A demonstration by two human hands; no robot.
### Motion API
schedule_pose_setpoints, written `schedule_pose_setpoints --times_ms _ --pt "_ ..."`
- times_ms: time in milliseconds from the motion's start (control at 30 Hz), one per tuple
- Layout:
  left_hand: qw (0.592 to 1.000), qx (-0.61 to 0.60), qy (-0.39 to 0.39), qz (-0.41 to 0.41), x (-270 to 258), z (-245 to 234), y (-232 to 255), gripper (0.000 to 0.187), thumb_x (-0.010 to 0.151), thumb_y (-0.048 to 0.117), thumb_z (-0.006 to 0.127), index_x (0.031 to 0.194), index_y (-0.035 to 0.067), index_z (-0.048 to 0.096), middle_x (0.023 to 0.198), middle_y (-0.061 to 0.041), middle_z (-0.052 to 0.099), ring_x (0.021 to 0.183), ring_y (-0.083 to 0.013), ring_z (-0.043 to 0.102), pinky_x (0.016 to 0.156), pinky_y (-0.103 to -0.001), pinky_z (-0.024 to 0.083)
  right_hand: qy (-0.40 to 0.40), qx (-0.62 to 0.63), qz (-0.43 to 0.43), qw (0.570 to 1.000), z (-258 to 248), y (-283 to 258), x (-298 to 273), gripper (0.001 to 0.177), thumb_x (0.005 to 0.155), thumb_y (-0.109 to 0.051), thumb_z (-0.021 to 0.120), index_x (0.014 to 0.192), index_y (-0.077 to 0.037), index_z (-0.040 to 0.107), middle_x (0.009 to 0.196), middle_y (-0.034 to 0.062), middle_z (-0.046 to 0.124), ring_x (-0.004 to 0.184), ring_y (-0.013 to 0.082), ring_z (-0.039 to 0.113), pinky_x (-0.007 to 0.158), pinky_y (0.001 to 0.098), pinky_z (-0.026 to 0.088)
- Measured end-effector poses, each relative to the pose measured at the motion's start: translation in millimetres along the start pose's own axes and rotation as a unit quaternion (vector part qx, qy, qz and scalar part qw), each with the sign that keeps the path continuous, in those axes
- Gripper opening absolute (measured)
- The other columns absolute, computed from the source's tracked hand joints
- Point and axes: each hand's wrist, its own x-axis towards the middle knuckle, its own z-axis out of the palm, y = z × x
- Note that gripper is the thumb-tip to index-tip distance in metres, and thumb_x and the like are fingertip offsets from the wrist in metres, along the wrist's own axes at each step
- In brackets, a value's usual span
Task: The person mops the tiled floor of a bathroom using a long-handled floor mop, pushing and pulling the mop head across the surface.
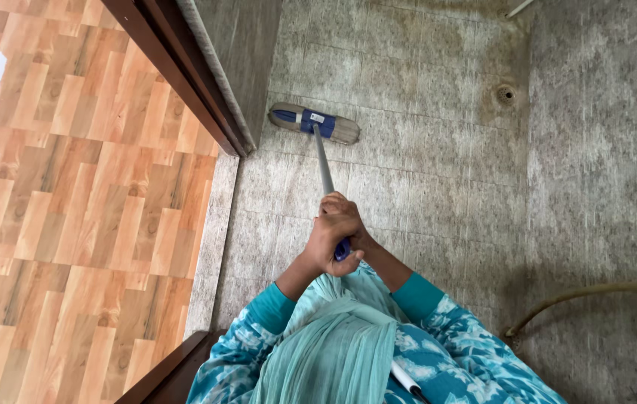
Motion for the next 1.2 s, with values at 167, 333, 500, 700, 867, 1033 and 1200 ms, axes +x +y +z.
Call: schedule_pose_setpoints --times_ms 167,333,500,700,867,1033,1200 --pt "0.995 0.003 0.039 0.094 -6.4 -0.1 -17.7 0.055 0.090 0.058 0.057 0.074 0.005 0.054 0.068 -0.011 0.053 0.065 -0.0325 0.057 0.064 -0.043 0.045 0.024 0.004 0.080 0.997 10.6 19.7 -1.5 0.015 0.083 -0.003 0.075 0.086 0.001 0.061 0.096 0.0076 0.060 0.090 0.0191 0.058 0.080 0.0323 0.051" --pt "0.990 -0.041 0.037 0.133 5.0 -1.0 -53.0 0.065 0.095 0.065 0.046 0.072 0.005 0.054 0.068 -0.011 0.053 0.063 -0.0323 0.057 0.063 -0.044 0.045 0.019 -0.005 0.080 0.997 0.6 37.5 13.5 0.017 0.082 0.001 0.077 0.084 0.001 0.060 0.094 0.0057 0.058 0.085 0.0153 0.057 0.079 0.0298 0.051" --pt "0.990 -0.023 0.055 0.127 27.8 -1.7 -107.6 0.066 0.095 0.067 0.043 0.071 0.006 0.052 0.068 -0.012 0.050 0.062 -0.0331 0.055 0.064 -0.044 0.044 -0.017 -0.093 -0.002 0.996 -26.1 75.0 62.2 0.016 0.080 0.000 0.077 0.081 0.001 0.061 0.090 0.0074 0.063 0.087 0.0188 0.062 0.077 0.0317 0.053" --pt "0.996 0.013 0.049 0.076 59.6 -7.7 -201.8 0.065 0.093 0.069 0.042 0.074 0.007 0.053 0.071 -0.012 0.051 0.070 -0.0331 0.056 0.068 -0.044 0.043 -0.059 -0.239 -0.154 0.957 -61.2 164.5 140.2 0.022 0.078 -0.011 0.079 0.077 -0.003 0.058 0.084 0.0075 0.064 0.091 0.0275 0.064 0.077 0.0353 0.052" --pt "0.997 0.044 0.014 0.064 99.9 -19.8 -283.8 0.055 0.095 0.059 0.046 0.078 0.006 0.052 0.077 -0.014 0.053 0.079 -0.0368 0.056 0.077 -0.047 0.045 -0.107 -0.117 -0.203 0.966 -101.5 227.7 213.2 0.019 0.085 -0.018 0.075 0.083 -0.006 0.060 0.086 0.0059 0.065 0.092 0.0285 0.064 0.087 0.0434 0.052" --pt "0.996 0.061 0.026 0.065 133.2 -38.4 -321.4 0.051 0.098 0.051 0.045 0.088 0.003 0.056 0.083 -0.018 0.058 0.082 -0.0415 0.058 0.080 -0.049 0.048 -0.136 -0.104 -0.221 0.960 -116.2 244.1 269.2 0.019 0.087 -0.021 0.074 0.091 -0.007 0.062 0.094 0.0079 0.067 0.098 0.0324 0.065 0.094 0.0473 0.052" --pt "0.997 0.056 0.037 0.033 155.2 -58.4 -295.8 0.051 0.098 0.050 0.047 0.088 0.001 0.058 0.082 -0.020 0.058 0.080 -0.0434 0.060 0.075 -0.049 0.048 -0.092 -0.152 -0.253 0.951 -113.3 232.1 285.3 0.023 0.089 -0.026 0.072 0.093 -0.006 0.063 0.100 0.0112 0.066 0.101 0.0349 0.065 0.088 0.0435 0.054"
